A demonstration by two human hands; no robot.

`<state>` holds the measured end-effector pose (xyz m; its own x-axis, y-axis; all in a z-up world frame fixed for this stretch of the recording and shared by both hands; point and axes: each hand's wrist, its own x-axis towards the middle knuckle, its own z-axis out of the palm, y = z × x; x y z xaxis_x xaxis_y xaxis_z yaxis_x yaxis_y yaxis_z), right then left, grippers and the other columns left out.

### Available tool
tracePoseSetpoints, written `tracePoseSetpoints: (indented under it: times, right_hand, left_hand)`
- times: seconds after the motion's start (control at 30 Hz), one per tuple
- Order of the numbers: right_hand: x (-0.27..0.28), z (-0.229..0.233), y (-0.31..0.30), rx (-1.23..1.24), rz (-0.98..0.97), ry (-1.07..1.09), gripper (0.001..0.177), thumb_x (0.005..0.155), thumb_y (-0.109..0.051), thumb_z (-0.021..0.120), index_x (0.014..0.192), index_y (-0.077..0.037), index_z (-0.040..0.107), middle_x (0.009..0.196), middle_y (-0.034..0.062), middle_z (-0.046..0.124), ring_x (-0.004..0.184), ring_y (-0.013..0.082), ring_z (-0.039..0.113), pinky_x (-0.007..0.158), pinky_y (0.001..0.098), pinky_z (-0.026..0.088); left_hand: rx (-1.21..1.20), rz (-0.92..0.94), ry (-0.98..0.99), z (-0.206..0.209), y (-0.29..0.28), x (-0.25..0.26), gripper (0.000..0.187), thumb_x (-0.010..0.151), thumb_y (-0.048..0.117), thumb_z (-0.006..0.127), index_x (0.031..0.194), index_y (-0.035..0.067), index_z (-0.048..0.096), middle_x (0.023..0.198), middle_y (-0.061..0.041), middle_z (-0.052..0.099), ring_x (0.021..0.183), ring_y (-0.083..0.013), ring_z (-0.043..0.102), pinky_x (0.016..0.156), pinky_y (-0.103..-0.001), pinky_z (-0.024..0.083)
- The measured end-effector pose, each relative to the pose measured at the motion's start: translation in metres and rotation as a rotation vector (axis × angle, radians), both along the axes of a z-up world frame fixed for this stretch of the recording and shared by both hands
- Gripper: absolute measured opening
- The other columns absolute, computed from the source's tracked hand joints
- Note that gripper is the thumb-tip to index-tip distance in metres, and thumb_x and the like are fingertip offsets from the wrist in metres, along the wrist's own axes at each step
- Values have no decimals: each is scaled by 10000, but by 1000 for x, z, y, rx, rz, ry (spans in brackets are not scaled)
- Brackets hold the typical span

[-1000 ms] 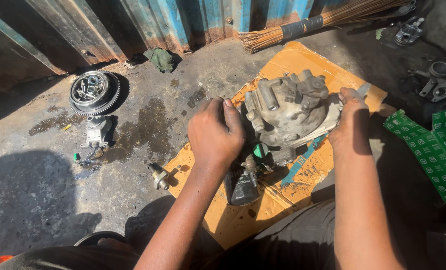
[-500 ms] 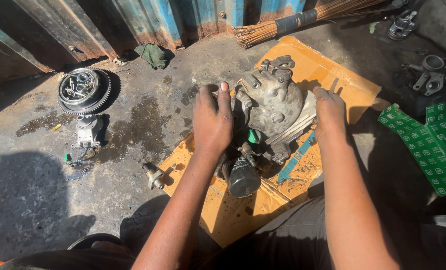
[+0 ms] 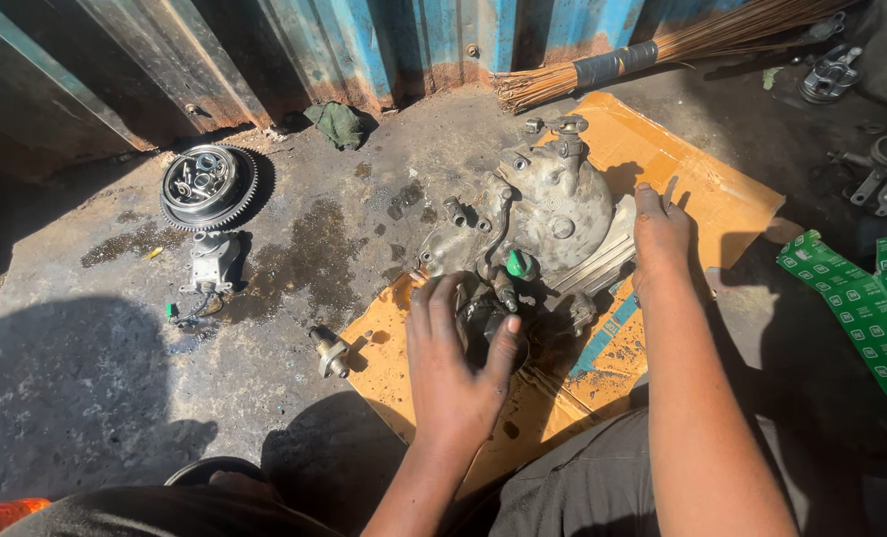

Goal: The person cleans an engine crankcase by hand using a metal scraper to remove old gasket residue and debris. They hold the part and scrape along its mating surfaces and internal cavities.

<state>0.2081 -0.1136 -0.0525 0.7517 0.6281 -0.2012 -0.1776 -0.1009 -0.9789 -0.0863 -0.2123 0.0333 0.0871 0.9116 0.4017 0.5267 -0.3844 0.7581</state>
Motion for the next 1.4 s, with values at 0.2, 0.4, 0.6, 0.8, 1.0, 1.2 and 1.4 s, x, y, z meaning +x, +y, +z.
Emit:
tracePoseSetpoints:
  times: [0.2,0.4,0.6,0.8,1.0,1.2,1.4]
  right_hand:
    - [7,-3,-14,-52,-4,88,511,938,-322,642,1326,10,616,1192,105,672,1070,226,621,878,428,505]
    - [21,-33,-14,-47,-71,187,459,905,-248,651,1274,22,605,1144,125,683,985,243,682,812,455,553]
    - [33,-32,-20,-363,-87,-823,506,829,-120,735,1229,134,557,1233,368,513,1049,458,574,901,496,472]
    - [4,32,-54,-485,769,-784,397,928,-140,582,1312,-117,680,1139,173,740,1028,305,699,910,393,525]
    - [-47,79,-41,-706,890,-860,301,923,-176,687,1198,-251,784,1096,152,787,951,279,746,904,373,557]
    - [-53,61,-30,-697,891,-779,279,919,-177,701,1179,-225,788,1075,133,794,944,272,750,904,372,552]
    - [-52,29,-22,-522,876,-662,287,864,-56,702,1119,-140,803,1068,132,810,974,217,751,912,330,540]
  left_hand:
    - [108,-16,95,-22,10,17,582,806,318,847,1238,35,579,1232,-189,596,1170,-403,575,1000,-476,482]
    - [54,-46,74,-32,45,16,677,805,336,843,1298,-9,532,1163,-206,594,1110,-419,586,938,-497,486]
    - [-29,-146,165,-28,103,25,687,776,402,857,1247,6,551,1160,-210,605,1069,-440,604,891,-509,498]
    - [-45,-248,56,-42,113,18,672,790,432,847,1250,25,575,1166,-190,641,1109,-391,632,931,-479,508]
    - [-448,-469,-495,-56,124,20,563,947,368,691,1362,59,471,1216,-156,659,1100,-208,643,962,-358,537]
    - [-429,-455,-539,-72,125,23,477,1005,324,645,1353,61,453,1219,-158,644,1098,-186,624,951,-339,531]
    - [-451,-428,-533,-71,124,23,428,1007,333,635,1298,61,480,1167,-145,664,1055,-178,642,918,-344,549]
